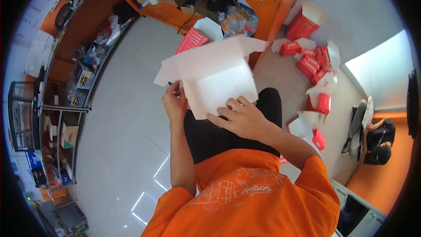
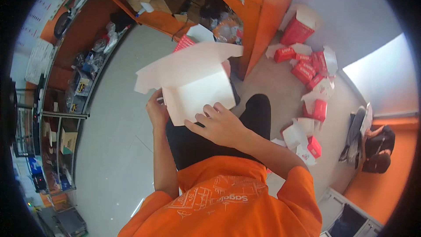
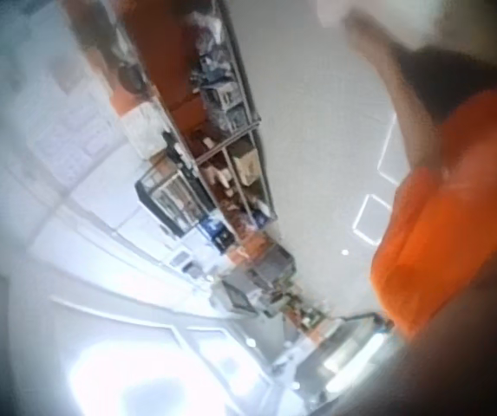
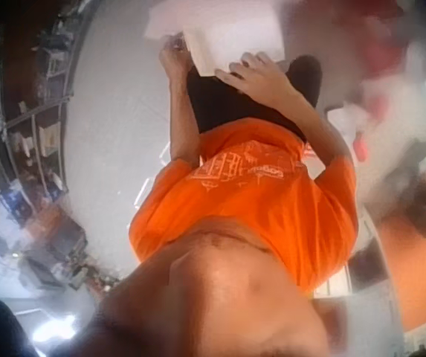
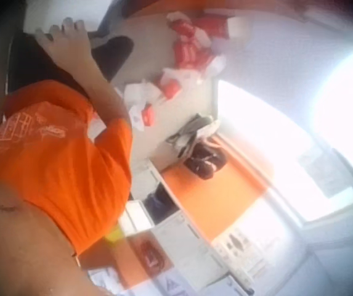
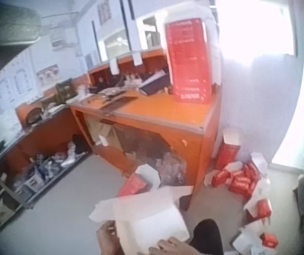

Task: The person assembles red and white cardboard boxes by folding and interlocking the flaps. They repeatedly pick up flat pieces, fold them into box shapes, and place the finished boxes on the floor.

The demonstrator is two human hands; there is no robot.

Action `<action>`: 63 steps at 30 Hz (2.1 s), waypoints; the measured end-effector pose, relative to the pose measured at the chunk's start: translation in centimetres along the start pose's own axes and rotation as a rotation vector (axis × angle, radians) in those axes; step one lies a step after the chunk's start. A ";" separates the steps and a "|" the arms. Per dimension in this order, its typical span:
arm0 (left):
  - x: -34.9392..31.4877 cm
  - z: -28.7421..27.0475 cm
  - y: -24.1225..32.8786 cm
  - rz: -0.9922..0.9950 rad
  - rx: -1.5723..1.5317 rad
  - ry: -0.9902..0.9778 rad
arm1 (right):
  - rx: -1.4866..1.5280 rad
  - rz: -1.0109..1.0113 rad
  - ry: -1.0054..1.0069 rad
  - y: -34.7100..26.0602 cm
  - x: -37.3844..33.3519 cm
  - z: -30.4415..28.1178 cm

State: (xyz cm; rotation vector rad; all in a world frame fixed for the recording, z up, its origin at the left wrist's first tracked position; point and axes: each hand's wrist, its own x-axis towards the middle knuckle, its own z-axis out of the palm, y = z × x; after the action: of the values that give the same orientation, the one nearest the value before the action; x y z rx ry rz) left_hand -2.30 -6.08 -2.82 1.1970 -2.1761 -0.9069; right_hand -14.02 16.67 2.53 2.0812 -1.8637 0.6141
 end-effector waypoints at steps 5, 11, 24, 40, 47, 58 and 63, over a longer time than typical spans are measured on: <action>-0.8 -1.6 -1.2 -0.251 -0.578 -0.118 | -0.035 -0.006 -0.050 0.3 4.2 2.1; -1.8 -2.7 0.0 -0.269 -0.482 -0.151 | -0.032 0.017 -0.112 -1.2 5.1 4.6; -2.0 -2.8 2.0 0.236 0.263 0.176 | 0.889 0.837 0.510 2.4 -2.7 6.2; -4.3 -2.7 12.4 0.843 0.242 -0.457 | 1.023 0.919 0.487 3.3 -2.0 7.0; -5.3 -1.4 11.7 1.041 0.439 -0.463 | 1.182 0.910 0.628 3.0 -3.5 9.3; -7.4 -0.4 11.5 1.010 0.575 -0.435 | 1.425 1.069 0.623 3.1 -3.6 9.3; -8.1 -0.1 11.1 1.066 0.636 -0.397 | 1.210 1.034 0.606 2.9 -3.5 10.1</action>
State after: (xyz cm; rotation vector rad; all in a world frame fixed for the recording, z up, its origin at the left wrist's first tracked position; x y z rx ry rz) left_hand -4.19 5.26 4.74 -0.1049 -2.9720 0.0380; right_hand -15.92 14.51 -8.13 0.7259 -2.2100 2.7201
